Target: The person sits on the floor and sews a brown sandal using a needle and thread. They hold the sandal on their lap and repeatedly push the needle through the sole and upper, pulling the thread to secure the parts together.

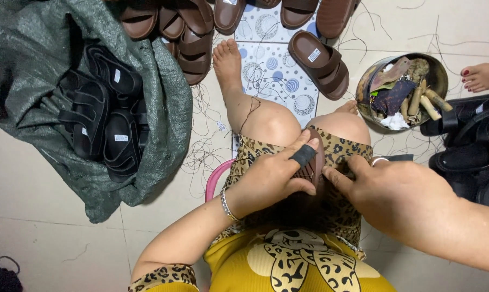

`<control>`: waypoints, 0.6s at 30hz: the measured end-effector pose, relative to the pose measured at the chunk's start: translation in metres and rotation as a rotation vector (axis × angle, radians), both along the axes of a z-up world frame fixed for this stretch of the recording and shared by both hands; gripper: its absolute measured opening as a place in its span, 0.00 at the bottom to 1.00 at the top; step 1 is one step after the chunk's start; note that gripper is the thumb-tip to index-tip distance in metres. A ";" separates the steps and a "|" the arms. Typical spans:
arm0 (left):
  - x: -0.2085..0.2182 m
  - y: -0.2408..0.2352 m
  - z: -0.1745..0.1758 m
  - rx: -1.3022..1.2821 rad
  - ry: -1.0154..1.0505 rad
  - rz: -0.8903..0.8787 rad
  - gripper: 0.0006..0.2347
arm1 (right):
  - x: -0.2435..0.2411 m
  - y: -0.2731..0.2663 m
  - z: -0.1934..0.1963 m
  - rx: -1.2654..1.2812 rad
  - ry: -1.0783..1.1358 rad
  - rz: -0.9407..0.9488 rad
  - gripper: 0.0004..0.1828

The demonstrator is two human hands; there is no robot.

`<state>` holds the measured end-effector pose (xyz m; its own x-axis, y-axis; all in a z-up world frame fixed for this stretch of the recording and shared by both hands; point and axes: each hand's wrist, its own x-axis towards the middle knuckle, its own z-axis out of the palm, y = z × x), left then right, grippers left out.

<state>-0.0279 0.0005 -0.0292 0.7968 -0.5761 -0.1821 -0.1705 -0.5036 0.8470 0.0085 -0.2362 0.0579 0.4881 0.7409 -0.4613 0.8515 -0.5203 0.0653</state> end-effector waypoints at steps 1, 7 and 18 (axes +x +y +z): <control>-0.001 0.000 -0.002 0.022 -0.030 0.002 0.40 | 0.004 0.004 0.002 -0.102 0.189 -0.103 0.22; 0.000 0.002 -0.014 0.006 -0.043 -0.017 0.41 | -0.001 0.009 -0.011 -0.065 0.342 -0.277 0.19; -0.001 -0.007 -0.001 0.045 -0.003 -0.041 0.42 | -0.019 -0.044 -0.034 0.385 0.241 -0.260 0.23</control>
<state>-0.0287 -0.0069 -0.0297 0.7736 -0.5993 -0.2058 -0.1943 -0.5335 0.8232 -0.0109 -0.2798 0.0235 0.5918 0.7475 -0.3018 0.6583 -0.6642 -0.3543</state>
